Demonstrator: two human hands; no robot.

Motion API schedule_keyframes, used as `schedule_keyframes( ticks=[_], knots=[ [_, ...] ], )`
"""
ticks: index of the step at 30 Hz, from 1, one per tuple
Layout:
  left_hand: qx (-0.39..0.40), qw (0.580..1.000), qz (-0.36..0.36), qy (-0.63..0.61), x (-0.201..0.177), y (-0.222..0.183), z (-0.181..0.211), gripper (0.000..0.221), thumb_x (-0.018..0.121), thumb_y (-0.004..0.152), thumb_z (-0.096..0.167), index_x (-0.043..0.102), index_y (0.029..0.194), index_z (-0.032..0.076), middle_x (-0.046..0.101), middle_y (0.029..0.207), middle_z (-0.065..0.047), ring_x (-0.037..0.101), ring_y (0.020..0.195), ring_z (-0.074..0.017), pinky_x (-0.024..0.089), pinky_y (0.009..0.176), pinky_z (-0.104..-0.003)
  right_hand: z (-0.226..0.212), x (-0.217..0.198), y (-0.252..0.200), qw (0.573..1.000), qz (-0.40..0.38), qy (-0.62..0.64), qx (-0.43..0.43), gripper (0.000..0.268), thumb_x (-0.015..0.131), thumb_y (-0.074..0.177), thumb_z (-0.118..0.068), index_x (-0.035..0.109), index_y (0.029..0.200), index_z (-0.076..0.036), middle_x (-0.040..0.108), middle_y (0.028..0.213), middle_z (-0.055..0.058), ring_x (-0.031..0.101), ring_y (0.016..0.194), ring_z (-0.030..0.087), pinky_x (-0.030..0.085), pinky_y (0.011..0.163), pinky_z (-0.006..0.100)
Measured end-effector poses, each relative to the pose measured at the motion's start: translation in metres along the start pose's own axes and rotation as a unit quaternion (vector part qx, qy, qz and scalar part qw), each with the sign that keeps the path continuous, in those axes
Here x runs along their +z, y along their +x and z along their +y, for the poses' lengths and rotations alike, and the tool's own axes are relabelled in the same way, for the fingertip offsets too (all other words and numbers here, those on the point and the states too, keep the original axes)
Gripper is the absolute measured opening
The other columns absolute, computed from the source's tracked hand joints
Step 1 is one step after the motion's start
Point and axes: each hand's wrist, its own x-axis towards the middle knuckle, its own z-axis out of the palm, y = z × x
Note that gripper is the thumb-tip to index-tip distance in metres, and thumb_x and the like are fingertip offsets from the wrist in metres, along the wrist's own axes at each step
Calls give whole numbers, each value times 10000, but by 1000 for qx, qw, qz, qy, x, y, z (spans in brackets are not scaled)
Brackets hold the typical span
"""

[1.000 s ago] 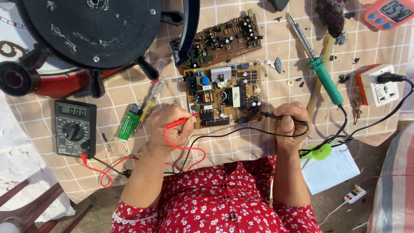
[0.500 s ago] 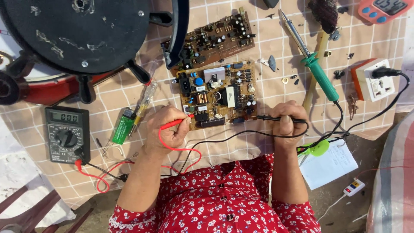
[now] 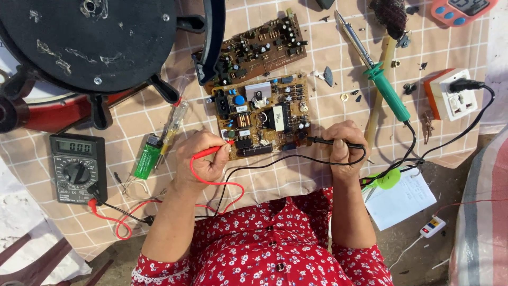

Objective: Soldering electronic components onto a circuit board and performing diagnostic tests using a multimeter.

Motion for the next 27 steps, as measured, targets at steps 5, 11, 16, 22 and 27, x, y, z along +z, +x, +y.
schedule_keyframes(
  ticks=[5,11,16,22,27],
  knots=[
    [-9,1000,-3,4,0,-2,-2,130,614,796,135,568,681,95,518,544,-74,524,464,-275,448,478,-308,1,-1,2,1000,-8,-15,-5,191,464,868,-112,476,775,54,492,675,167,521,565,191,465,560,248],
    [-18,1000,-1,16,1,-5,-3,127,627,790,146,574,681,105,525,543,-62,531,469,-261,453,485,-300,3,-2,1,1000,-10,-5,1,199,457,875,-115,478,786,61,500,671,177,520,481,171,478,468,240],
    [-10,999,2,36,0,-9,-6,103,627,790,150,577,711,103,535,561,-75,542,490,-279,461,504,-308,-2,0,4,1000,-16,-10,-7,199,452,880,-113,487,783,57,514,671,174,527,468,166,476,450,236],
    [17,998,4,61,-2,-6,4,106,629,783,162,584,701,112,548,548,-65,557,492,-276,462,489,-311,-23,5,9,998,-32,-32,42,198,444,901,-125,496,808,42,523,697,148,543,484,152,478,473,234],
    [9,995,-11,98,-2,-15,0,105,609,789,227,602,708,161,557,558,-60,572,522,-275,471,506,-317,-54,15,15,988,-71,-121,68,213,476,893,-150,539,785,23,526,659,110,549,493,142,461,499,234]
  ],
)
